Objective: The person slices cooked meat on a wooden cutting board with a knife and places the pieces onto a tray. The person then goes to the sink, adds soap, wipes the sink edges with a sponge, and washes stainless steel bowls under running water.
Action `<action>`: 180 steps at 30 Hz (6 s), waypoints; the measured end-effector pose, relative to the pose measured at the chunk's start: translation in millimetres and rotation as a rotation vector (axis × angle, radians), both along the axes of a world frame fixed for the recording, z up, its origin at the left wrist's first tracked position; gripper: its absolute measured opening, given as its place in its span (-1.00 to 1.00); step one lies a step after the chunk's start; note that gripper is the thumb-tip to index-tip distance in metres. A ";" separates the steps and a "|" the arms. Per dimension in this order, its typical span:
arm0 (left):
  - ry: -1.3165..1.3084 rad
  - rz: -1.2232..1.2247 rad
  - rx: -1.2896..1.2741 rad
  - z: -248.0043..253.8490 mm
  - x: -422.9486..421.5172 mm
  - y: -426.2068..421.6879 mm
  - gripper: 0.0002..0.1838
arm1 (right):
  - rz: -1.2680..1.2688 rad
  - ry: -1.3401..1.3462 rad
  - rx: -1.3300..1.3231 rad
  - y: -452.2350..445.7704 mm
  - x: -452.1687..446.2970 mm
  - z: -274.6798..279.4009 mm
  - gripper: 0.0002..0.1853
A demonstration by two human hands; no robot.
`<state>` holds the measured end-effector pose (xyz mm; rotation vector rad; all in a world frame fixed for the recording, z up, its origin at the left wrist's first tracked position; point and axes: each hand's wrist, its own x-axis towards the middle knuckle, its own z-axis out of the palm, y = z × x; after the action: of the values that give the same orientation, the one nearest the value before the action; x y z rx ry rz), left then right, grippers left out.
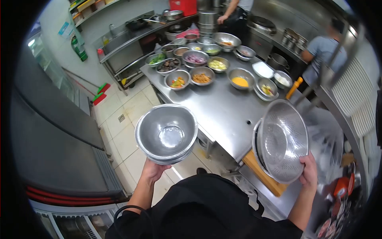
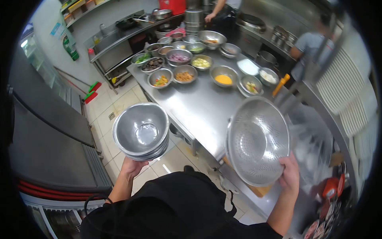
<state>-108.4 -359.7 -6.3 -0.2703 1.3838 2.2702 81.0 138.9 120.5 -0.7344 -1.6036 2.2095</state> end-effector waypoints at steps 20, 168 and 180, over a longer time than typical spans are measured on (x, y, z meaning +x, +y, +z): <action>-0.169 0.721 -0.108 -75.4 -244.5 -324.6 -0.56 | 0.652 -0.018 -0.130 -372.9 -704.0 -59.3 -0.61; 2.904 -0.935 -0.098 116.0 -43.9 411.0 -0.75 | -1.034 -0.730 1.178 -92.1 -32.3 -193.7 0.23; 2.772 -0.857 -0.345 154.3 -85.5 358.9 -0.85 | -1.000 -0.728 1.244 -83.1 -29.6 -212.7 -0.03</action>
<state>-193.9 -0.8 148.1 3.2638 1.4704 0.2069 51.3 55.9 -92.2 -1.4438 -1.8135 0.0945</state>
